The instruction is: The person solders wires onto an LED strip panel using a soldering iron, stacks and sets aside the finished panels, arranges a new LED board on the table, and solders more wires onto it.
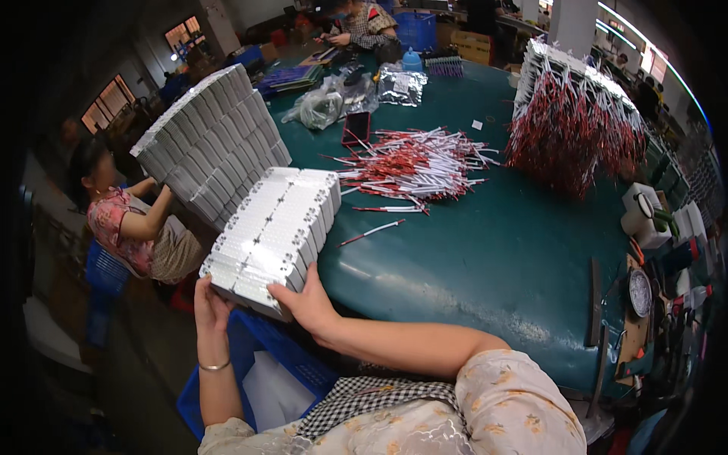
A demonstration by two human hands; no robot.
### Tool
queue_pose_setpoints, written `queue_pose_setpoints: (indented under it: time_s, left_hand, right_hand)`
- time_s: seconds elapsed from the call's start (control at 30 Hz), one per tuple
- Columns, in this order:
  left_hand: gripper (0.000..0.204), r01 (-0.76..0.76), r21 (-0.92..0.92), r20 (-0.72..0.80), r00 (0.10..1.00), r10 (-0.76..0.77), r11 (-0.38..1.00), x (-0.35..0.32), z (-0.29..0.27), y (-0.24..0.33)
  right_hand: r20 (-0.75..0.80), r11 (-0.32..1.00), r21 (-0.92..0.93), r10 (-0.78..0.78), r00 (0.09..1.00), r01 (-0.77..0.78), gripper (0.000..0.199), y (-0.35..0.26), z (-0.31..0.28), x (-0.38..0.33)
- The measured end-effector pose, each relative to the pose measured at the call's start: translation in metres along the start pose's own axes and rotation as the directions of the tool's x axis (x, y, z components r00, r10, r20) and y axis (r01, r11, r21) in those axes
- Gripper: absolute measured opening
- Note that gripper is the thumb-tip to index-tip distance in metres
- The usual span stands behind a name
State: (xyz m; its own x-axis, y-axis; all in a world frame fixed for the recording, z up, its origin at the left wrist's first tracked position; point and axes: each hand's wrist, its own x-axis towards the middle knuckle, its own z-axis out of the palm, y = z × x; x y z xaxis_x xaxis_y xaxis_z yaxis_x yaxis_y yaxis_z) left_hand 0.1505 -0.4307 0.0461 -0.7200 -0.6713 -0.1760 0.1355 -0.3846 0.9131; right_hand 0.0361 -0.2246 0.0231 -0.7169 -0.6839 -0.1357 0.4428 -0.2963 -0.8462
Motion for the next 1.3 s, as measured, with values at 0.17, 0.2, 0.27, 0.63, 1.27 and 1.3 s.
queue_pose_setpoints:
  time_s: [0.17, 0.2, 0.27, 0.63, 1.27, 1.3]
  left_hand:
    - [0.055, 0.012, -0.043, 0.094, 0.995, -0.008, 0.999, 0.061, -0.015, -0.013]
    - [0.058, 0.025, 0.015, 0.158, 0.987, -0.027, 1.0, 0.076, -0.028, -0.013]
    - [0.053, 0.049, 0.461, -0.026, 0.999, -0.042, 0.886, 0.098, -0.03, -0.001]
    - [0.027, -0.73, 0.683, 0.693, 0.663, 0.283, 0.036, 0.167, 0.108, 0.061]
    - [0.038, -0.728, 0.683, 0.729, 0.676, 0.106, -0.054, 0.331, 0.194, -0.022]
    - [0.036, -0.672, 0.739, 0.672, 0.735, 0.083, -0.033, 0.328, 0.191, -0.019]
  right_hand:
    - [0.1, 0.906, -0.422, 0.024, 0.995, 0.02, 0.091, -0.032, -0.035, 0.043]
    - [0.293, 0.746, -0.646, 0.048, 0.955, 0.161, 0.081, -0.048, -0.045, 0.044]
    - [0.409, 0.404, -0.853, 0.122, 0.904, 0.331, 0.058, -0.096, -0.067, 0.026]
    - [-0.267, 0.238, -0.952, -0.323, 0.908, -0.195, 0.037, -0.206, -0.252, -0.156]
    - [-0.541, 0.338, -0.179, -0.818, -0.194, -0.924, 0.028, -0.18, -0.41, -0.508]
    - [-0.544, 0.336, -0.186, -0.818, -0.188, -0.923, 0.028, -0.176, -0.419, -0.507]
